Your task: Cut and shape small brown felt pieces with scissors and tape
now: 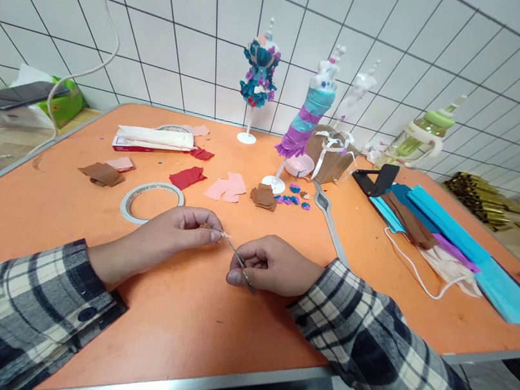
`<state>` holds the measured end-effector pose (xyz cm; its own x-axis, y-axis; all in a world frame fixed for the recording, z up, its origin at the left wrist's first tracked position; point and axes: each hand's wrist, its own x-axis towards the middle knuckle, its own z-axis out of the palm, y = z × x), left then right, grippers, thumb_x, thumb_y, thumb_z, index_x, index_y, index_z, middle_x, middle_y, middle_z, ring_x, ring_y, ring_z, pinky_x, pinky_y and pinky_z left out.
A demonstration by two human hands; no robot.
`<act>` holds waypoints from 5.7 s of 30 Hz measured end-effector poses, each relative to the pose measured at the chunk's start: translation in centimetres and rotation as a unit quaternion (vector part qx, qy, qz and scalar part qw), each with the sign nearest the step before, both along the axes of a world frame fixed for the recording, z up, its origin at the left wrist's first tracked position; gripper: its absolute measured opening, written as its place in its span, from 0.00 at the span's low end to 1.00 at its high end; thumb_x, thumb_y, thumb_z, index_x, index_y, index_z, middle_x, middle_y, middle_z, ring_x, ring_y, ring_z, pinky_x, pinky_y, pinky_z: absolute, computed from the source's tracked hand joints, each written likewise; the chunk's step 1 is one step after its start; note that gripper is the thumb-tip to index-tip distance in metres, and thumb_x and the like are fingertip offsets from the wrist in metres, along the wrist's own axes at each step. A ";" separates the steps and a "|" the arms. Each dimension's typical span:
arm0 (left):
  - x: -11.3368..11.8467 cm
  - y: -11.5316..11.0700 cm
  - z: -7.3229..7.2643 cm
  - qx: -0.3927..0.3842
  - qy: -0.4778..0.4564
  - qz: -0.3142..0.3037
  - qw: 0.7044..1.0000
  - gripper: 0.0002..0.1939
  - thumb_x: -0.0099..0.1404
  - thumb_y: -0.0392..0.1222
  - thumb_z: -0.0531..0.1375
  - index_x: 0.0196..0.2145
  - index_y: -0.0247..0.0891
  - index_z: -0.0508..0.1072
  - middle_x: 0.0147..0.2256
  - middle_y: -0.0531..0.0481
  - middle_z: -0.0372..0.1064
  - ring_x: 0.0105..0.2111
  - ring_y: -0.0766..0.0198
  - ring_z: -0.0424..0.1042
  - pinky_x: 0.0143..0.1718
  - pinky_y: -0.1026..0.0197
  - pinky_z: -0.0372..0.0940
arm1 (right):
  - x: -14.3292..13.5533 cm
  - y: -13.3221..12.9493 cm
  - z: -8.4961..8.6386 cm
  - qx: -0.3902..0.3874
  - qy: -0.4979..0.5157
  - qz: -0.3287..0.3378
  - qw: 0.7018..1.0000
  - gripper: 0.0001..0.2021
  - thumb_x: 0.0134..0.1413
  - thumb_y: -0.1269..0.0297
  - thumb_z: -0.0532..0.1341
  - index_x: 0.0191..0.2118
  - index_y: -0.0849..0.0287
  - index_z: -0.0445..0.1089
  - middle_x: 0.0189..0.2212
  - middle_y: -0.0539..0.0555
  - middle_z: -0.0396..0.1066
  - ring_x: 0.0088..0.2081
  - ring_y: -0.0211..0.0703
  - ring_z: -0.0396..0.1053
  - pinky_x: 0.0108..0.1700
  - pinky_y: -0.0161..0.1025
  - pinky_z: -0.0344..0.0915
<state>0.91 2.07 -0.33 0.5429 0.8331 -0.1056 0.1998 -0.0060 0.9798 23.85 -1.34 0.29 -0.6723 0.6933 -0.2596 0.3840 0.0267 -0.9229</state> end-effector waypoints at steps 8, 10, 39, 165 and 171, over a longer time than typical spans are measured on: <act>0.1 0.0 0.3 0.011 0.014 0.005 1.000 0.11 0.58 0.48 0.66 0.30 0.38 0.76 0.31 0.50 0.74 0.35 0.60 0.71 0.38 0.60 0.64 | -0.1 0.0 0.5 0.015 -0.024 0.001 1.000 0.19 0.50 0.47 0.67 0.29 0.61 0.70 0.19 0.45 0.66 0.23 0.33 0.64 0.27 0.31 0.59; 0.2 -0.1 0.4 0.013 0.015 0.011 1.000 0.11 0.57 0.48 0.66 0.29 0.38 0.76 0.31 0.49 0.74 0.34 0.59 0.71 0.38 0.59 0.65 | -0.1 0.0 0.5 0.013 -0.024 0.001 1.000 0.19 0.50 0.47 0.67 0.29 0.61 0.70 0.19 0.46 0.66 0.23 0.33 0.64 0.28 0.31 0.59; 0.5 -0.2 0.8 0.011 0.017 0.021 1.000 0.10 0.55 0.47 0.66 0.28 0.38 0.76 0.30 0.50 0.74 0.34 0.59 0.71 0.38 0.59 0.64 | -0.3 0.0 0.5 0.005 -0.019 -0.002 1.000 0.17 0.49 0.49 0.68 0.30 0.61 0.72 0.20 0.45 0.65 0.23 0.33 0.62 0.28 0.31 0.58; -0.2 0.5 -0.1 0.025 0.033 -0.046 0.998 0.11 0.59 0.49 0.64 0.28 0.38 0.74 0.30 0.51 0.70 0.33 0.61 0.67 0.37 0.60 0.62 | 0.4 0.6 -0.2 -0.010 0.010 0.030 0.999 0.17 0.51 0.51 0.67 0.32 0.62 0.73 0.17 0.43 0.63 0.21 0.30 0.59 0.25 0.30 0.54; -0.3 0.5 -0.1 0.028 0.028 -0.049 0.998 0.11 0.60 0.49 0.64 0.28 0.38 0.74 0.30 0.51 0.70 0.33 0.61 0.67 0.37 0.60 0.62 | 0.3 0.5 -0.1 -0.005 0.004 0.028 1.000 0.15 0.51 0.53 0.67 0.34 0.63 0.74 0.18 0.45 0.66 0.22 0.31 0.62 0.26 0.30 0.55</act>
<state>0.65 2.61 -0.45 0.6167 0.7818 -0.0921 0.2499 -0.0835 0.9647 24.18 -0.81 0.15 -0.7116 0.6522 -0.2612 0.3751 0.0383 -0.9262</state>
